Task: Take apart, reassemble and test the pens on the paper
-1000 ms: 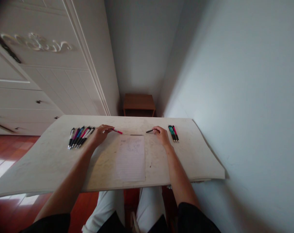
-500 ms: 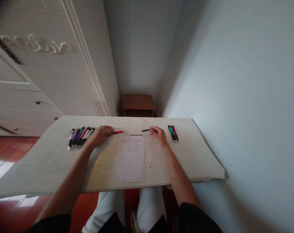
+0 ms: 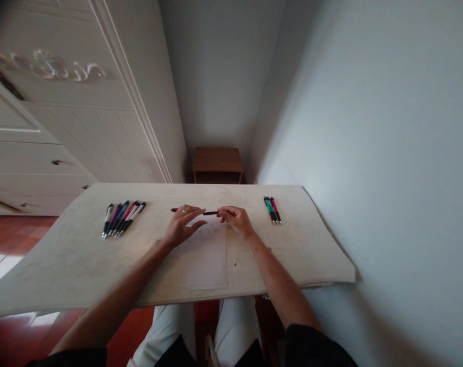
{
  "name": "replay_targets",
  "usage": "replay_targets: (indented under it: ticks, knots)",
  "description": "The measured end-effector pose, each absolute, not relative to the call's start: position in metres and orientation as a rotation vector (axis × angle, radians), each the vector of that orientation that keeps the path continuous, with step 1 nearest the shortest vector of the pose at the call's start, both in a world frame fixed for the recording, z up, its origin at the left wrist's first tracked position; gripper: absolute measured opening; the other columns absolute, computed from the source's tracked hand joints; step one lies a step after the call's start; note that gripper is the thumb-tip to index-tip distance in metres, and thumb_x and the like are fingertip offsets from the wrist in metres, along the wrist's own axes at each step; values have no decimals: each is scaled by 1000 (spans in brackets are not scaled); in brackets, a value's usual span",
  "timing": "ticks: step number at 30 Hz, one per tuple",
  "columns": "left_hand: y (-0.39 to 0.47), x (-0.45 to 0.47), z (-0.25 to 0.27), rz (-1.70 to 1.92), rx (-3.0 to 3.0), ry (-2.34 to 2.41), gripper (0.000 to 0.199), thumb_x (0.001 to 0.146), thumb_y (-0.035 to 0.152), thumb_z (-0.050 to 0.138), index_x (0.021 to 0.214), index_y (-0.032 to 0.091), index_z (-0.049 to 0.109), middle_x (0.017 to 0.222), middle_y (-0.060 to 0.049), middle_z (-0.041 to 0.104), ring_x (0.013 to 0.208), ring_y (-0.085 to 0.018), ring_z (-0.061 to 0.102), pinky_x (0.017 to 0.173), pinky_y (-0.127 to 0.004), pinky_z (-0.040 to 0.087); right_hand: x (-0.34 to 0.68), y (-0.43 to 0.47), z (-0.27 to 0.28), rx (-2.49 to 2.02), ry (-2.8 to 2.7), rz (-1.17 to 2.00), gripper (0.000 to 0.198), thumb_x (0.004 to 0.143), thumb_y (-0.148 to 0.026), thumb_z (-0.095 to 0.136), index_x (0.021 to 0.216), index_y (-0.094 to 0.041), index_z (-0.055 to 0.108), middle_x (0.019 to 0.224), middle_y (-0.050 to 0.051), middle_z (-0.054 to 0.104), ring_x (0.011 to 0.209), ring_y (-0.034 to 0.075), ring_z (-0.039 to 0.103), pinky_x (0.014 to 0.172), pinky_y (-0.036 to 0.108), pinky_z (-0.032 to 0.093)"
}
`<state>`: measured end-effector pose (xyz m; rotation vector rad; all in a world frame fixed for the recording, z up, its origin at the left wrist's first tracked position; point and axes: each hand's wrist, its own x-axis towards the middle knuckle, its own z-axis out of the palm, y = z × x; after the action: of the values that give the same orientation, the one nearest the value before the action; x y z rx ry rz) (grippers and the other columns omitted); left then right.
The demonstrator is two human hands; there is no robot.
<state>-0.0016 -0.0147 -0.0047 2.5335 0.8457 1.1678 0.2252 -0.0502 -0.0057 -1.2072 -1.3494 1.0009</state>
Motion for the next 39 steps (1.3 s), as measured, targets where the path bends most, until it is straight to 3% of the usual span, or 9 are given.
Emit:
replay_targets:
  ticks: [9,22,31,36,39]
  knots:
    - [-19,6,-9,1228,2491,897,18,92,32,56,96,20,69,83,-6,70,78,-19,59,76,-33,48,213,-57,-6,-1267,-1458,915,42,86,-57,53,75,-18,63,65,1,62,56,13,55,54,24,45]
    - [-28,17,-6,1106,2376,1003,29,97,28,36,76,20,55,73,-6,59,73,-20,52,69,-33,42,209,-61,-2,-1159,-1662,557,38,92,-51,47,74,-21,61,69,2,57,67,16,54,66,28,43]
    - [-35,20,0,1048,2003,1156,44,98,42,30,63,20,47,60,-1,53,59,-15,51,57,-29,38,208,-64,-3,-1132,-1730,473,29,90,-47,54,78,-22,64,74,4,61,71,18,57,69,31,46]
    - [-31,20,-2,1079,1954,1165,45,97,46,31,63,20,48,60,-1,53,58,-15,52,57,-28,38,208,-61,-6,-1075,-1706,570,21,87,-43,62,93,-23,65,86,5,63,78,18,60,75,31,49]
    - [-29,18,-5,1088,1980,1165,45,97,44,31,65,20,50,62,-2,56,60,-16,53,58,-28,39,209,-59,-10,-1027,-1687,676,45,77,-44,73,115,-25,59,110,9,62,93,20,61,80,33,50]
